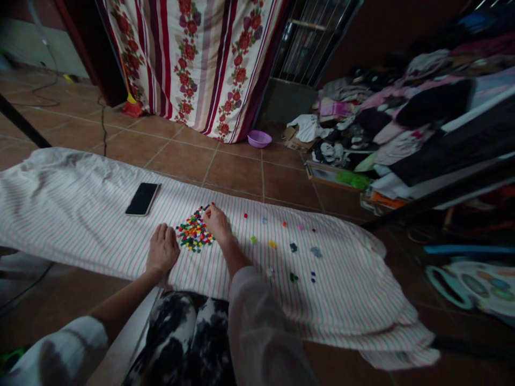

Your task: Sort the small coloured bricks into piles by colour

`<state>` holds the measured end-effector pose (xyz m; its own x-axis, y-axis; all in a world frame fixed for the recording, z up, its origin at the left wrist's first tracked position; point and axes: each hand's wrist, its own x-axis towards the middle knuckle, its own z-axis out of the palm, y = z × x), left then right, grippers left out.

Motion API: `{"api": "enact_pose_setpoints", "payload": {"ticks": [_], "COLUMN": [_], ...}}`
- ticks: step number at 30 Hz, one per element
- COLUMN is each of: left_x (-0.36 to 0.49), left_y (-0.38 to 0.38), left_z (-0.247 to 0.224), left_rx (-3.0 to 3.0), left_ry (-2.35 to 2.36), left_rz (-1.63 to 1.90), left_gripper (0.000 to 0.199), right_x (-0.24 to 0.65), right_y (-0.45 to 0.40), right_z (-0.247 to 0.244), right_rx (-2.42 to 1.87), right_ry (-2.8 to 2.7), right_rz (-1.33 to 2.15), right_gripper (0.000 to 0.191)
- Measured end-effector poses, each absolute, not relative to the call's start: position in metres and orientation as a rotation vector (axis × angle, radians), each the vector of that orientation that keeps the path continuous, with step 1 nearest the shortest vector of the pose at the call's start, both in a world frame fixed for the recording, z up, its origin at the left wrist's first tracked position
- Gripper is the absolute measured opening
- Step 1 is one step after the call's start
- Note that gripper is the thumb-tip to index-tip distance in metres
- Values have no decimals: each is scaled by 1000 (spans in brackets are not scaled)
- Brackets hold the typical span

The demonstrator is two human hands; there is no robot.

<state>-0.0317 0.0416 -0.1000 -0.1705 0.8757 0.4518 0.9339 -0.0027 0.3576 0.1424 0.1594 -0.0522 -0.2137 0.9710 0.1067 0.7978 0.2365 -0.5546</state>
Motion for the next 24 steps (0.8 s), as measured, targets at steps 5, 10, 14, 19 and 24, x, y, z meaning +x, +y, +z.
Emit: {"api": "enact_pose_setpoints", "payload": {"ticks": [5, 10, 14, 19, 24], "left_x": [-31, -31, -32, -33, -33], "left_y": [41, 40, 40, 40, 40], "left_z": [-96, -93, -92, -91, -89], "left_rx": [-1971, -1978, -1993, -1993, -1999], "left_ry": [-2153, -2142, -2132, -2103, -2099], "left_rz": [-845, -830, -815, -799, -756], "left_gripper": [31, 28, 27, 25, 22], "right_x": [182, 225, 241, 243, 241], "right_y": [155, 146, 134, 119, 114], "right_z": [-54, -48, -48, -51, -52], "right_rx": [-1625, -1737, -1874, -1990, -2048], "right_ry": [-1980, -1983, -2040, -2105, -2105], "right_rz": [548, 532, 525, 514, 458], "right_gripper": [23, 28, 32, 33, 32]}}
